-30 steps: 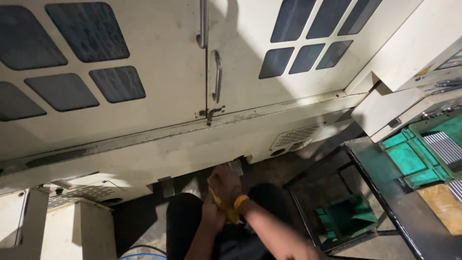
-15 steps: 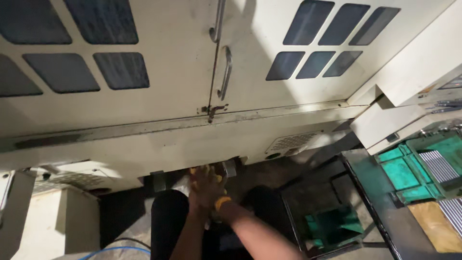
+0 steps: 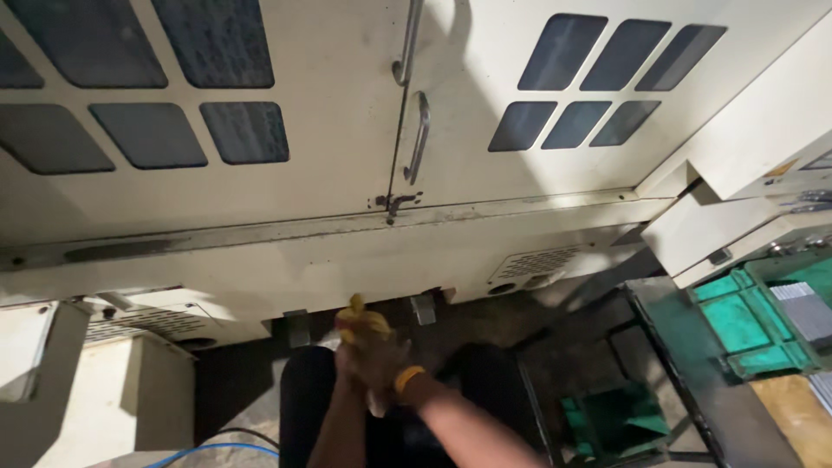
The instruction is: The person sits on the floor and uses a yellow cloth to wipe the bottom edge of a large industrial machine. They then open the machine door, place a metal rod inside, and close the door. Finally, they wipe the bottom edge of the machine again.
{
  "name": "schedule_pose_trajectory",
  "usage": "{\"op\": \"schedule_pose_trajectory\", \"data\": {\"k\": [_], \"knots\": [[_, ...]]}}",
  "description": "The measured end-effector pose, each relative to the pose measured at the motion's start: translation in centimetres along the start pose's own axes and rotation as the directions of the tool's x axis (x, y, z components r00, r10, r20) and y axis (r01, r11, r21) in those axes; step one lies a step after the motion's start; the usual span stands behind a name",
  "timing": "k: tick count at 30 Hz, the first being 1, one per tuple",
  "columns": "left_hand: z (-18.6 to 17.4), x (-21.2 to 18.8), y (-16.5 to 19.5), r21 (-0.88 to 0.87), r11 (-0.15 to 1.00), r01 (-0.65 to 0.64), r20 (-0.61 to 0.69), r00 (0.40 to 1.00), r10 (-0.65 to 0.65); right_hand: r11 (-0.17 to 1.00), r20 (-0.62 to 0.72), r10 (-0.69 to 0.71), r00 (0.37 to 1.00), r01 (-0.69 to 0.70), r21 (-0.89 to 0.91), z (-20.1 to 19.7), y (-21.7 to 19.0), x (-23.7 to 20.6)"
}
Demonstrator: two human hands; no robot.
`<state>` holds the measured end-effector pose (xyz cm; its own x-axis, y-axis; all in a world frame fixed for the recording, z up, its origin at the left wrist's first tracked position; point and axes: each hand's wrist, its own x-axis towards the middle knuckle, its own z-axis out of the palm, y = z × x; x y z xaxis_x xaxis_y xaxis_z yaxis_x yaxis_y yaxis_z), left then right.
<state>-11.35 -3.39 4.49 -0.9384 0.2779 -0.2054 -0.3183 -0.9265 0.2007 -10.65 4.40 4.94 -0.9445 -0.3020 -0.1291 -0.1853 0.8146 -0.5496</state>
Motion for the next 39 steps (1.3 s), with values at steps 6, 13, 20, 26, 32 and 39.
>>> {"op": "schedule_pose_trajectory", "data": {"k": [6, 13, 20, 26, 32, 39], "knots": [[1.2, -0.1, -2.1, 0.386, 0.906, 0.176, -0.118, 0.983, -0.141, 0.971, 0.103, 0.148, 0.984, -0.164, 0.174, -4.6, 5.0, 1.3], [0.6, -0.2, -2.2, 0.512, 0.831, 0.217, -0.258, 0.962, -0.092, 0.953, 0.206, 0.192, 0.960, -0.233, 0.195, -3.5, 5.7, -1.1], [-0.1, -0.6, -0.5, 0.915, 0.403, 0.002, -0.073, 0.984, 0.161, 0.939, 0.265, -0.125, 0.956, 0.201, -0.280, 3.5, 6.4, -4.4], [-0.3, -0.8, 0.2, 0.976, -0.207, 0.068, -0.007, 0.959, 0.282, 0.989, 0.091, 0.013, 0.996, 0.000, -0.147, 4.7, 5.9, -5.6], [0.1, -1.4, 0.3, 0.879, 0.408, 0.247, -0.343, 0.921, 0.183, 0.998, -0.120, 0.000, 0.993, -0.008, -0.065, 5.5, 7.1, -6.2], [1.7, -2.5, -1.5, 0.805, -0.553, -0.215, 0.200, 0.976, -0.090, 0.955, 0.059, 0.284, 0.957, -0.276, -0.108, 7.1, 11.8, -4.1]]}}
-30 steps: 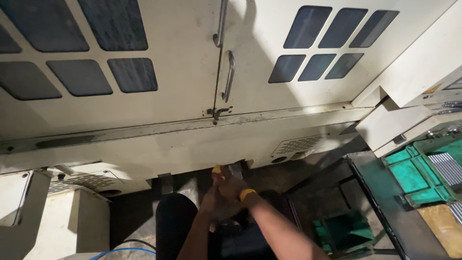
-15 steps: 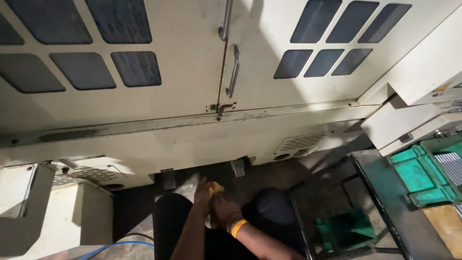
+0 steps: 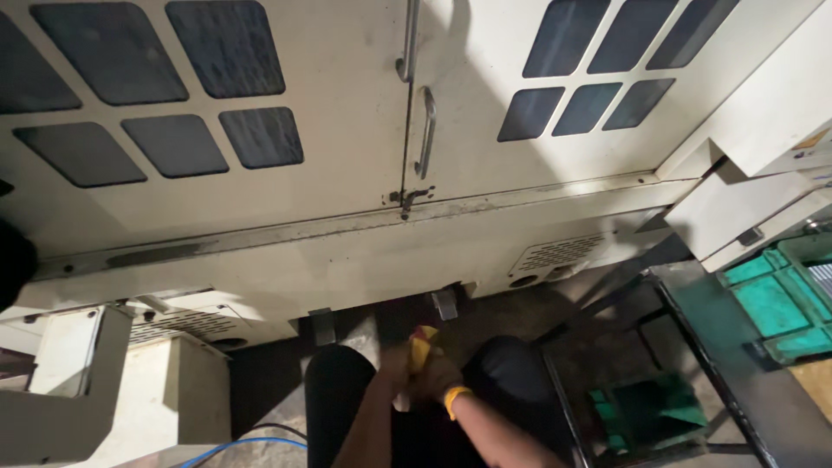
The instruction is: The person sits on the floor and uses a yellow cloth to wipe the bottom edge of a large industrial machine. They then open the machine door, place a metal rod inside, and close the door. Finally, they wipe the bottom edge of the machine again.
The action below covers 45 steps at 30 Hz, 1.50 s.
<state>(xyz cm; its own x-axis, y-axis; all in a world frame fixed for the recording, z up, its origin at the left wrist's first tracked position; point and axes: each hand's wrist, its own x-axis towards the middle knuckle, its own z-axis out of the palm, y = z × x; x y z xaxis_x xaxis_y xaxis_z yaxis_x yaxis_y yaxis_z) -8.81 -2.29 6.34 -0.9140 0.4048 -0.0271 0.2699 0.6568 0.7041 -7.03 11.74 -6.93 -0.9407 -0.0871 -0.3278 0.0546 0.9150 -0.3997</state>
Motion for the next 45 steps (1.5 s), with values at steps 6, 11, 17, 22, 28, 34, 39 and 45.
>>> {"op": "schedule_pose_trajectory", "data": {"k": [6, 11, 17, 22, 28, 34, 39, 45], "knots": [[0.1, -0.2, 0.3, -0.225, 0.973, 0.060, -0.079, 0.994, -0.079, 0.976, -0.155, 0.132, 0.979, -0.101, 0.192, -1.4, 1.2, 1.5], [-0.2, 0.1, 0.7, -0.577, 0.713, 0.398, 0.108, 0.903, -0.417, 0.800, -0.179, -0.089, 0.980, 0.177, 0.573, -1.6, 1.3, 1.8], [-0.1, 0.1, 1.0, -0.824, 0.237, 0.515, 0.385, 0.814, -0.434, 0.381, -0.106, -0.221, 0.970, 0.186, 0.906, -0.7, 1.4, 1.6], [1.1, -0.1, 0.2, -0.798, -0.136, 0.588, 0.603, 0.765, -0.227, 0.844, 0.013, -0.466, 0.884, 0.450, -0.291, -0.1, 0.7, 1.0], [1.8, 0.5, -0.8, -0.771, -0.176, 0.612, 0.637, 0.745, -0.199, 0.956, 0.013, -0.292, 0.956, 0.292, 0.015, -0.1, 0.8, 0.2], [1.7, 0.9, -0.6, -0.750, -0.263, 0.606, 0.656, 0.733, -0.180, 0.963, 0.119, -0.166, 0.979, 0.187, -0.193, 0.2, 1.2, 0.4], [1.4, 0.8, -0.3, -0.672, -0.235, 0.702, 0.740, 0.626, -0.247, 0.991, 0.004, -0.132, 0.991, 0.131, 0.021, 0.5, 1.0, -0.1], [2.1, 1.3, -0.2, -0.855, -0.319, 0.408, 0.513, 0.749, -0.419, 0.798, -0.227, -0.152, 0.962, 0.255, 0.545, -3.9, -1.0, -1.3]]}}
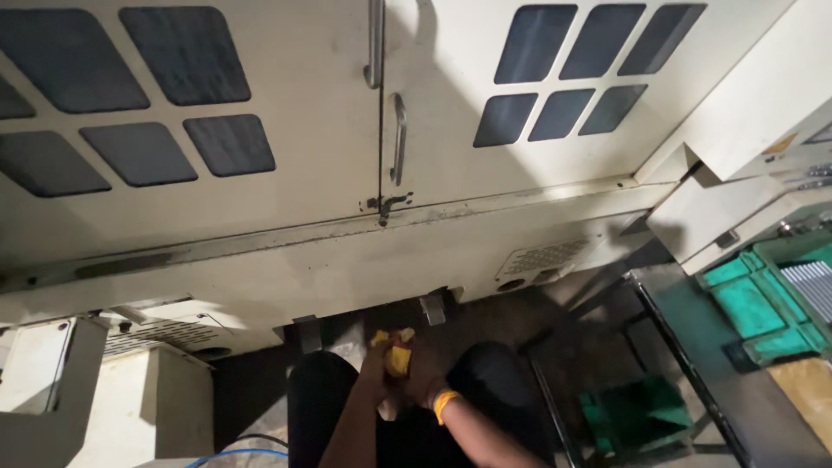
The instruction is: The person sits on the floor and uses a yellow cloth to wipe the bottom edge of a large industrial machine. They then open the machine door, place a metal rod inside, and close the door. Finally, they wipe the bottom edge of the machine again.
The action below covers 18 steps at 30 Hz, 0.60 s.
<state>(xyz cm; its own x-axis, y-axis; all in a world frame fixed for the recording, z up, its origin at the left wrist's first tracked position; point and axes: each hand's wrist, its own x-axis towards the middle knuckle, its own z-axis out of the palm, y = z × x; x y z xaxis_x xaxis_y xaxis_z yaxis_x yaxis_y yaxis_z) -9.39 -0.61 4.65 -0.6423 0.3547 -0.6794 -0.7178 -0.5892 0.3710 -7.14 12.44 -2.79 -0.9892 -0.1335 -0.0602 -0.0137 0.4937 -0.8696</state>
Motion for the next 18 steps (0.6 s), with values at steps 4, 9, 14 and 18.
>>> {"op": "schedule_pose_trajectory", "data": {"k": [4, 9, 14, 18], "knots": [[-0.9, -0.3, 0.2, -0.053, 0.982, -0.179, -0.022, 0.984, 0.179, 0.916, -0.056, -0.339, 0.939, 0.316, -0.249, -1.4, -3.9, -1.0], [-1.7, -0.5, 0.6, -0.090, 0.949, -0.301, -0.099, 0.951, 0.293, 0.971, -0.062, -0.234, 0.970, 0.237, 0.042, -0.7, -4.7, -1.3], [-1.4, -0.2, 0.5, 0.011, 0.987, -0.161, -0.095, 0.982, 0.161, 0.960, -0.087, -0.234, 0.968, 0.216, -0.177, -0.6, -4.0, -1.2], [-1.0, -0.3, 1.0, 0.121, 0.976, -0.181, -0.189, 0.961, 0.202, 0.900, -0.138, -0.359, 0.923, 0.304, -0.311, -0.9, -5.1, -1.9]]}}
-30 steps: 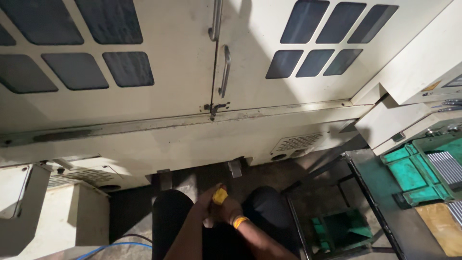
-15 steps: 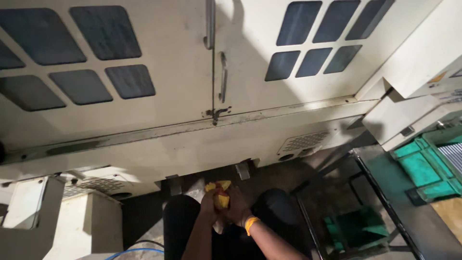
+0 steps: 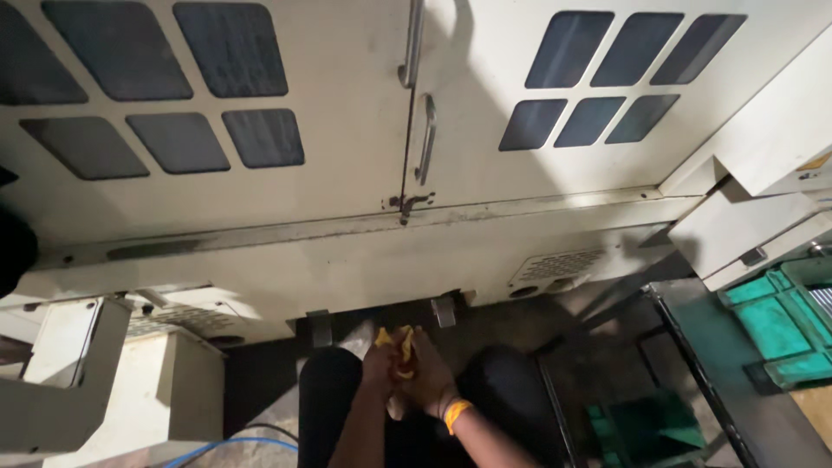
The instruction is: The person sits on the floor and uses a yellow cloth to wipe the bottom edge of a large industrial machine. They then open the machine door, place a metal rod inside, and close the door. Finally, they wipe the bottom edge of the machine again.
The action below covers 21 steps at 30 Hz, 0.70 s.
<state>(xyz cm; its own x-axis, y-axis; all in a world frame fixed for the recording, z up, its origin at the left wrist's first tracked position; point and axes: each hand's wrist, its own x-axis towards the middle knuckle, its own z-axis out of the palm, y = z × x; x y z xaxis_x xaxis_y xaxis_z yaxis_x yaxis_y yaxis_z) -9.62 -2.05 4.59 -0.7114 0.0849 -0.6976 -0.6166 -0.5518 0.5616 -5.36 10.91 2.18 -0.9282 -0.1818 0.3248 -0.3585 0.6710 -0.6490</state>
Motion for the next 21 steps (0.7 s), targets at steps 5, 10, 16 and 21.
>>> {"op": "schedule_pose_trajectory", "data": {"k": [5, 10, 16, 21], "knots": [[0.1, 0.5, 0.1, -0.019, 0.998, 0.057, 0.218, 0.975, -0.051, 0.961, 0.040, 0.145, 0.989, -0.150, 0.234, 1.7, 1.5, -1.0], [1.4, 1.0, -0.8, 0.434, 0.868, -0.239, 0.425, 0.905, 0.037, 0.998, -0.097, -0.018, 0.995, 0.023, 0.056, 4.9, 7.1, -1.3], [1.9, 0.5, -3.2, 0.446, 0.722, -0.529, 0.560, 0.794, 0.235, 0.877, -0.102, 0.286, 0.953, -0.217, 0.429, 4.0, 9.2, -1.1], [0.8, 0.3, -2.9, 0.281, -0.560, -0.779, 0.932, 0.081, 0.355, 0.931, -0.141, 0.356, 0.924, -0.338, 0.139, 2.5, 7.7, 0.1]]}}
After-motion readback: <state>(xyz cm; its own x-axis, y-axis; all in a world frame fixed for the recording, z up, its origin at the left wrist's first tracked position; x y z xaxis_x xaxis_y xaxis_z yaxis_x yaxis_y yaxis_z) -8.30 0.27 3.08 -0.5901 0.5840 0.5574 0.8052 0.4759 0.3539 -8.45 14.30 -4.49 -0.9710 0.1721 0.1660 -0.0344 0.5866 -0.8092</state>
